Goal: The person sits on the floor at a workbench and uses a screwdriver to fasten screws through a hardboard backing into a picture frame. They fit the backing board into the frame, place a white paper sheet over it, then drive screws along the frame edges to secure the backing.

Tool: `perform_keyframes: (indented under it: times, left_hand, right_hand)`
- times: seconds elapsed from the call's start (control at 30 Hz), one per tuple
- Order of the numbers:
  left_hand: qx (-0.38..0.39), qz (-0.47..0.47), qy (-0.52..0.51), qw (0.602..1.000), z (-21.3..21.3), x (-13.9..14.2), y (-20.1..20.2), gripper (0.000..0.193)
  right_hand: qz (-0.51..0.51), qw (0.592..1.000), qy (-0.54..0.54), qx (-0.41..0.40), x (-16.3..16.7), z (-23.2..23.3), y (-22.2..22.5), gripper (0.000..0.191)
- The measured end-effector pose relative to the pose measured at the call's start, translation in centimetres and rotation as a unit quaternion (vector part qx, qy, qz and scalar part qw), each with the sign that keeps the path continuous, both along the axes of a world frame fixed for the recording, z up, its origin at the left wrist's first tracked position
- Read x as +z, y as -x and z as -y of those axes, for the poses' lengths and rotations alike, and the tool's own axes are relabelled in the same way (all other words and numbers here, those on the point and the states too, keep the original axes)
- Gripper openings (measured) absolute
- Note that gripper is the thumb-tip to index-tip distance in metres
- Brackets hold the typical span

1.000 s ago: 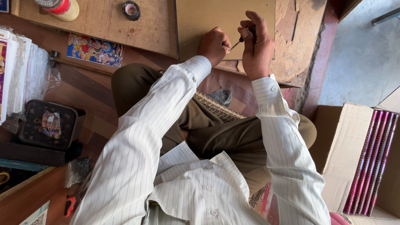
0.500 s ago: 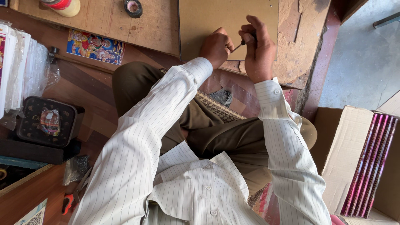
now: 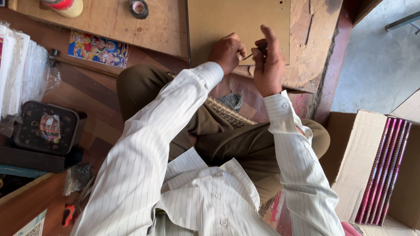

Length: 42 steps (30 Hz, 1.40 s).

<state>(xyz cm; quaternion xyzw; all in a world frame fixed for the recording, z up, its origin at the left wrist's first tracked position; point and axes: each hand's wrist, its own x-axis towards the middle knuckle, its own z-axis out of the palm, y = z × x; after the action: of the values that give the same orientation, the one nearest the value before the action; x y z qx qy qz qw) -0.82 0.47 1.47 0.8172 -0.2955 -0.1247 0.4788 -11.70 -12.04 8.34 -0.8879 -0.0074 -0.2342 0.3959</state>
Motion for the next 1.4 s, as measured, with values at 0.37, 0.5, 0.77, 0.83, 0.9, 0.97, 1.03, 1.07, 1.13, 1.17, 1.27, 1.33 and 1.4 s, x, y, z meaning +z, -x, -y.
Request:
perform_keyframes:
  times: [0.37,0.5,0.77,0.83,0.9,0.97,1.03,1.07,1.13,1.17,1.27,1.33,1.4]
  left_hand:
    - [0.053,0.037,0.044,0.997,0.6,-0.6,0.1,0.009]
    - [0.055,0.011,0.014,0.998,0.5,-0.3,0.0,0.009]
    - [0.023,0.078,-0.024,0.996,0.8,0.3,-0.1,0.01]
    - [0.007,0.049,-0.022,0.999,0.5,0.0,-0.3,0.009]
    - [0.017,0.009,0.016,1.0,0.2,-0.3,-0.4,0.01]
    - [0.022,-0.011,0.044,0.999,-0.1,-0.6,-0.4,0.011]
    - [0.033,-0.004,0.062,0.998,-0.3,-0.6,-0.4,0.011]
    - [0.016,-0.001,0.066,0.998,-0.4,-0.5,-0.5,0.01]
    - [-0.017,0.0,0.07,0.997,-0.5,-0.2,-0.4,0.011]
    - [-0.007,-0.023,0.069,0.997,-0.6,-0.1,-0.4,0.012]
    - [0.014,-0.074,0.08,0.994,-0.5,0.3,-0.1,0.015]
    - [0.018,-0.083,0.099,0.992,-0.4,0.5,0.0,0.014]
    - [0.018,-0.077,0.096,0.992,-0.3,0.5,0.2,0.013]
  right_hand:
    - [-0.131,0.861,-0.457,-0.181,-3.4,3.9,2.0,0.048]
    - [-0.172,0.821,-0.518,-0.169,-5.6,4.2,1.8,0.047]
    - [-0.125,0.925,-0.34,-0.114,-5.7,3.5,1.8,0.052]
    - [-0.068,0.967,-0.231,-0.077,-4.3,3.1,1.6,0.054]
    - [-0.005,0.994,-0.101,-0.04,-2.7,2.8,1.3,0.054]
    - [0.006,0.998,-0.056,-0.027,-1.5,1.9,0.2,0.057]
    - [0.015,1.0,-0.013,-0.018,-0.5,1.3,-0.9,0.058]
    - [0.018,1.0,0.004,-0.015,-0.1,0.9,-1.5,0.058]
    - [0.023,0.999,0.026,0.0,0.5,0.5,-2.1,0.059]
    - [0.025,0.999,0.032,0.011,0.7,0.5,-2.2,0.06]
    - [0.02,0.999,0.036,0.03,1.0,0.5,-2.3,0.06]
    - [0.009,0.999,0.034,0.036,1.1,0.7,-2.3,0.06]
    - [-0.01,0.999,0.031,0.042,1.0,0.8,-2.4,0.059]
